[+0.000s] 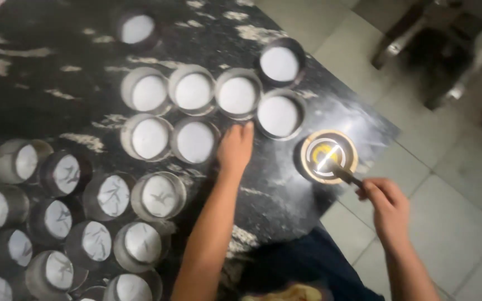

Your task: Greasing circular baking molds with a brush and oil.

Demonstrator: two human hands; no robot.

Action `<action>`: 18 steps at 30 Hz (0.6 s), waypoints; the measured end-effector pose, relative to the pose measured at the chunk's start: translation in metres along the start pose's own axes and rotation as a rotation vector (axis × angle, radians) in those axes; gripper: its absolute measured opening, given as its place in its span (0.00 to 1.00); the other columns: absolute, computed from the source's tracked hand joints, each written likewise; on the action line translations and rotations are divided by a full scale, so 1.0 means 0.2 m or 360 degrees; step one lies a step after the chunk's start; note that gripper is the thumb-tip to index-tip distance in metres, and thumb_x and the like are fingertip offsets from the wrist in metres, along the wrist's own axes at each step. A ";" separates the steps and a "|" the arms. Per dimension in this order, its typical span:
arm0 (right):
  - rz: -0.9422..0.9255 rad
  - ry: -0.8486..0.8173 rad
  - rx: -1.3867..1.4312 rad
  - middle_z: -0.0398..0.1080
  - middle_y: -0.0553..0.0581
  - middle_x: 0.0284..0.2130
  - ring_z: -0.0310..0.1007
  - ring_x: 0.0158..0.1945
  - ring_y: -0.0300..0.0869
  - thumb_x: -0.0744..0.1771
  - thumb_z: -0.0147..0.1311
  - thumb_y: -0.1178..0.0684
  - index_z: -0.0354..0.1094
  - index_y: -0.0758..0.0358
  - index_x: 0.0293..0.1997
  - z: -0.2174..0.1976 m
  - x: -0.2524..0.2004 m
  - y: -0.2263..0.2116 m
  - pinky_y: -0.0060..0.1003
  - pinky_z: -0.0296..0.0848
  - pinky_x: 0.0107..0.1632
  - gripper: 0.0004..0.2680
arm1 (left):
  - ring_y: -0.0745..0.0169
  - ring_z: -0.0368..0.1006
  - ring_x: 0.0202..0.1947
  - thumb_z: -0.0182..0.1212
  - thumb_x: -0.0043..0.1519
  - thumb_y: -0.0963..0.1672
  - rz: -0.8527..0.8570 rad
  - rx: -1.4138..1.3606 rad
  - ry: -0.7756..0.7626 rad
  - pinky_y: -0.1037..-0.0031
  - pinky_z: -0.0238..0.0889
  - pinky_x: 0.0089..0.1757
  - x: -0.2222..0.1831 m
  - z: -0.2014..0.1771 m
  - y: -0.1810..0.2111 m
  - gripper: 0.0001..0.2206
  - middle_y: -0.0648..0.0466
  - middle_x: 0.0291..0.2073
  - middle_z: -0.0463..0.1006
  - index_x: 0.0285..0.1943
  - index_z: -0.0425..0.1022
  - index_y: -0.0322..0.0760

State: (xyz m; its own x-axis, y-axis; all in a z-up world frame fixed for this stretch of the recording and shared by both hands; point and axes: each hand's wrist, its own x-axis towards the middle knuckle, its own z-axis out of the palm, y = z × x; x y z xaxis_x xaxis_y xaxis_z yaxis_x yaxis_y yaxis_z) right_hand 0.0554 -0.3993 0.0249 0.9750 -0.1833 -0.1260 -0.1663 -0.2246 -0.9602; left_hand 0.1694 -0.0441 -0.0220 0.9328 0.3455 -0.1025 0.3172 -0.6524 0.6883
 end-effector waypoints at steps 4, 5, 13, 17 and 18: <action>-0.0091 -0.0048 -0.0191 0.75 0.58 0.34 0.74 0.37 0.40 0.70 0.53 0.56 0.73 0.70 0.45 0.03 0.01 0.01 0.34 0.72 0.44 0.07 | 0.32 0.74 0.43 0.53 0.68 0.58 -0.0075 -0.0036 -0.0292 0.49 0.66 0.46 0.17 0.44 -0.11 0.29 0.30 0.36 0.78 0.37 0.80 0.27; -0.0114 -0.0065 -0.0273 0.76 0.58 0.33 0.74 0.37 0.40 0.69 0.53 0.55 0.73 0.69 0.45 0.03 0.01 0.05 0.34 0.72 0.43 0.07 | 0.41 0.77 0.33 0.52 0.64 0.54 -0.0364 -0.0383 -0.0440 0.54 0.70 0.38 0.19 0.47 -0.11 0.25 0.36 0.30 0.79 0.33 0.79 0.26; -0.0243 -0.0145 -0.0542 0.76 0.60 0.33 0.76 0.36 0.42 0.68 0.56 0.52 0.74 0.66 0.46 0.13 0.08 0.16 0.37 0.73 0.42 0.09 | 0.55 0.75 0.18 0.54 0.58 0.50 -0.0382 -0.0571 -0.0262 0.67 0.68 0.26 0.01 0.07 0.10 0.20 0.45 0.19 0.79 0.28 0.79 0.27; -0.0306 -0.0194 -0.0578 0.76 0.61 0.34 0.77 0.36 0.44 0.68 0.56 0.52 0.74 0.66 0.47 0.10 0.07 0.13 0.38 0.73 0.42 0.09 | 0.55 0.78 0.25 0.59 0.57 0.49 -0.0281 -0.0814 -0.0041 0.66 0.70 0.31 -0.19 -0.13 0.10 0.16 0.45 0.26 0.80 0.32 0.76 0.28; -0.0354 -0.0181 -0.0565 0.76 0.61 0.34 0.76 0.37 0.43 0.68 0.56 0.52 0.74 0.66 0.47 0.09 0.07 0.11 0.37 0.73 0.42 0.09 | 0.52 0.79 0.27 0.60 0.57 0.48 -0.0252 -0.0562 0.0058 0.65 0.71 0.34 -0.27 -0.23 0.15 0.15 0.44 0.27 0.80 0.32 0.74 0.28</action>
State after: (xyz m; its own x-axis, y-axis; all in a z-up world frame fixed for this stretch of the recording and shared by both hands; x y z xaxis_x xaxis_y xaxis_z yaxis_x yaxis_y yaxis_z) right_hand 0.0684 -0.3889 -0.0019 0.9996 0.0091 0.0283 0.0285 -0.5658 -0.8241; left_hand 0.1215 -0.0512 0.0372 0.8683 0.4511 -0.2063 0.3727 -0.3189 0.8714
